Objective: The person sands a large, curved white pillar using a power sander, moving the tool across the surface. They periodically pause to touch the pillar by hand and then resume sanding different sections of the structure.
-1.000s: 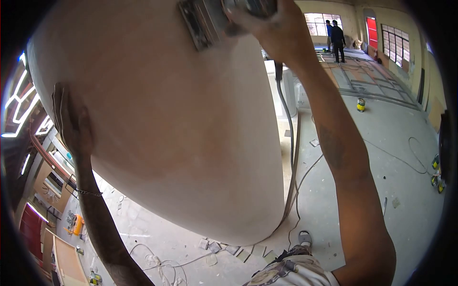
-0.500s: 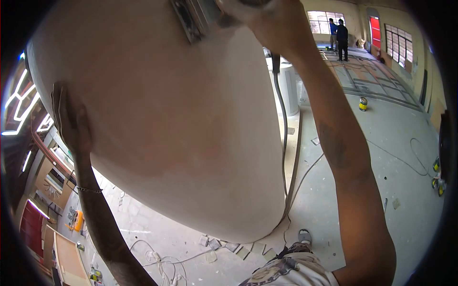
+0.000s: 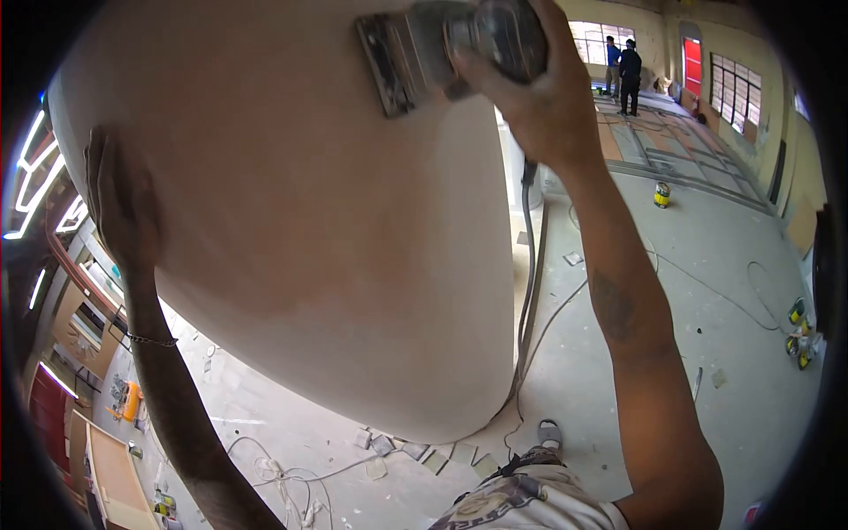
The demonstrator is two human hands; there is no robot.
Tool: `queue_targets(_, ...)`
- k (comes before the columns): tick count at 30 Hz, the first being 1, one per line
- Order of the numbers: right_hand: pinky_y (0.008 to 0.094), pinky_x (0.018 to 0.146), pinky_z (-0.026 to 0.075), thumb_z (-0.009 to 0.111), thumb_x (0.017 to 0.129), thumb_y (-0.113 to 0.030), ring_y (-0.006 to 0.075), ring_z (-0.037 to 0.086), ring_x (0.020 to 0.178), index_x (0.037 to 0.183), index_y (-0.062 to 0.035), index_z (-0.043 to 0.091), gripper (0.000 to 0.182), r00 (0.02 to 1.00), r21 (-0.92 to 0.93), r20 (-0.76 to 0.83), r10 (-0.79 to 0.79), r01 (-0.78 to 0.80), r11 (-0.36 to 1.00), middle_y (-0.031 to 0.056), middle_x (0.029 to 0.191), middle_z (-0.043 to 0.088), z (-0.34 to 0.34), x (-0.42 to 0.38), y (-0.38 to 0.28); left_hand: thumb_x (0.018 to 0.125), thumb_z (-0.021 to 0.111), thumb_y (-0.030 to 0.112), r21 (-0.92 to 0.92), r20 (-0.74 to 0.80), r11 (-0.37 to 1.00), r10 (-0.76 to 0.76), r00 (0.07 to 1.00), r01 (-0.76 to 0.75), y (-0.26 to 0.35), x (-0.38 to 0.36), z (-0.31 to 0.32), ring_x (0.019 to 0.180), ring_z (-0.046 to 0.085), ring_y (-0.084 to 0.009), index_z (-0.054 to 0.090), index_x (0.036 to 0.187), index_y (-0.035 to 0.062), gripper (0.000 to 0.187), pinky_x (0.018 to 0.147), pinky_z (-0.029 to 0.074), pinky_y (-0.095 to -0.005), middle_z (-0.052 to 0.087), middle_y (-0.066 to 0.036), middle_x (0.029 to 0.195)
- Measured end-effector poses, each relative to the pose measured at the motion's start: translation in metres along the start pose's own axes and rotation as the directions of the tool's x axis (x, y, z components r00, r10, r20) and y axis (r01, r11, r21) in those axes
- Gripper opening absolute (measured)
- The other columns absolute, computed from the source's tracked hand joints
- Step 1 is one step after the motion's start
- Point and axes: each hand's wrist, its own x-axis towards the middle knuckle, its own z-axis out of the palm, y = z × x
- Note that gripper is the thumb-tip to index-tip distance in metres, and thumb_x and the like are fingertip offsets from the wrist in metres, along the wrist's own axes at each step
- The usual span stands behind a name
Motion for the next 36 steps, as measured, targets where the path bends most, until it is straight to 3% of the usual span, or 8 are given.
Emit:
queue_targets(1,0.0329,0.092,0.057,0.080,0.088,-0.012,0.0204,0.065,0.106,0.150,-0.0051,0.039,0.075,0.996,-0.081,-0.013,-0.086,0.084,0.993,0.0142,0.118,0.062,-0.002,-0.014,0.003,0.103,0.052,0.038,0.003,0.004,1.000,-0.003,1.000,0.003,0.000,0.001,0.000,0.148,0.039,-0.0385,0.048,0.151,0.0043,0.059,0.123,0.029,-0.0536,0.046,-0.018,0.157)
queue_targets(5,0.0417,0.094,0.055,0.088,0.075,-0.016,0.0298,0.064,0.111,0.147,-0.0181,0.049,0.082,0.973,-0.029,0.015,0.232,-0.232,0.972,0.0168,0.122,0.059,-0.005,-0.069,-0.015,0.103,0.054,0.037,-0.003,-0.005,1.000,-0.004,1.000,0.004,-0.001,0.001,0.001,0.148,0.040,-0.0377,0.048,0.151,0.0050,0.058,0.123,0.029,-0.0529,0.046,-0.018,0.157)
queue_targets(16,0.0437,0.097,0.053,0.089,0.067,-0.007,0.0368,0.058,0.118,0.143,-0.0102,0.049,0.086,0.976,-0.098,0.038,0.215,-0.210,0.973,0.0201,0.129,0.054,-0.008,-0.182,-0.049,0.102,0.053,0.030,-0.034,-0.012,0.999,0.007,1.000,-0.007,-0.003,0.000,0.000,0.149,0.038,-0.0339,0.048,0.151,0.0050,0.055,0.124,0.027,-0.0490,0.044,-0.016,0.159)
queue_targets(25,0.0417,0.094,0.055,0.087,0.074,-0.012,0.0335,0.065,0.106,0.146,-0.0154,0.051,0.080,0.994,-0.058,-0.049,0.101,-0.104,0.993,0.0163,0.124,0.060,0.012,-0.043,-0.040,0.101,0.054,0.024,-0.022,-0.036,1.000,0.002,0.999,-0.002,0.004,-0.001,-0.003,0.150,0.038,-0.0344,0.049,0.151,0.0049,0.054,0.124,0.028,-0.0486,0.045,-0.016,0.158)
queue_targets(28,0.0369,0.093,0.057,0.084,0.083,-0.013,0.0254,0.067,0.109,0.149,-0.0095,0.047,0.076,0.981,-0.046,-0.009,0.194,-0.194,0.980,0.0138,0.126,0.062,0.015,0.006,-0.048,0.097,0.061,0.024,-0.054,-0.066,0.998,-0.031,0.997,0.027,0.005,-0.001,-0.002,0.148,0.041,-0.0362,0.054,0.148,0.0081,0.054,0.122,0.031,-0.0503,0.049,-0.014,0.156)
queue_targets(30,0.0352,0.095,0.054,0.080,0.087,-0.018,0.0220,0.065,0.107,0.148,-0.0045,0.043,0.073,0.945,0.191,0.034,0.325,-0.326,0.926,0.0140,0.118,0.062,0.017,0.041,-0.071,0.095,0.065,0.024,-0.073,-0.082,0.996,-0.048,0.995,0.042,0.006,-0.001,-0.001,0.147,0.042,-0.0371,0.056,0.146,0.0095,0.055,0.122,0.032,-0.0513,0.051,-0.013,0.155)
queue_targets(32,0.0359,0.095,0.052,0.079,0.086,-0.021,0.0227,0.065,0.106,0.145,-0.0042,0.047,0.069,0.992,0.066,-0.044,0.119,-0.116,0.991,0.0140,0.117,0.064,0.024,0.069,-0.055,0.094,0.066,0.023,-0.080,-0.088,0.996,-0.051,0.995,0.044,0.005,-0.002,-0.001,0.147,0.042,-0.0373,0.056,0.146,0.0094,0.055,0.121,0.033,-0.0514,0.051,-0.013,0.155)
queue_targets(36,0.0358,0.094,0.052,0.077,0.085,-0.025,0.0225,0.066,0.105,0.139,-0.0040,0.054,0.062,0.997,-0.061,-0.071,0.030,-0.034,0.998,0.0144,0.115,0.067,0.026,0.116,-0.056,0.096,0.063,0.022,-0.107,-0.071,0.994,-0.027,0.997,0.019,0.003,-0.003,-0.001,0.149,0.038,-0.0348,0.053,0.148,0.0062,0.055,0.124,0.029,-0.0492,0.048,-0.014,0.157)
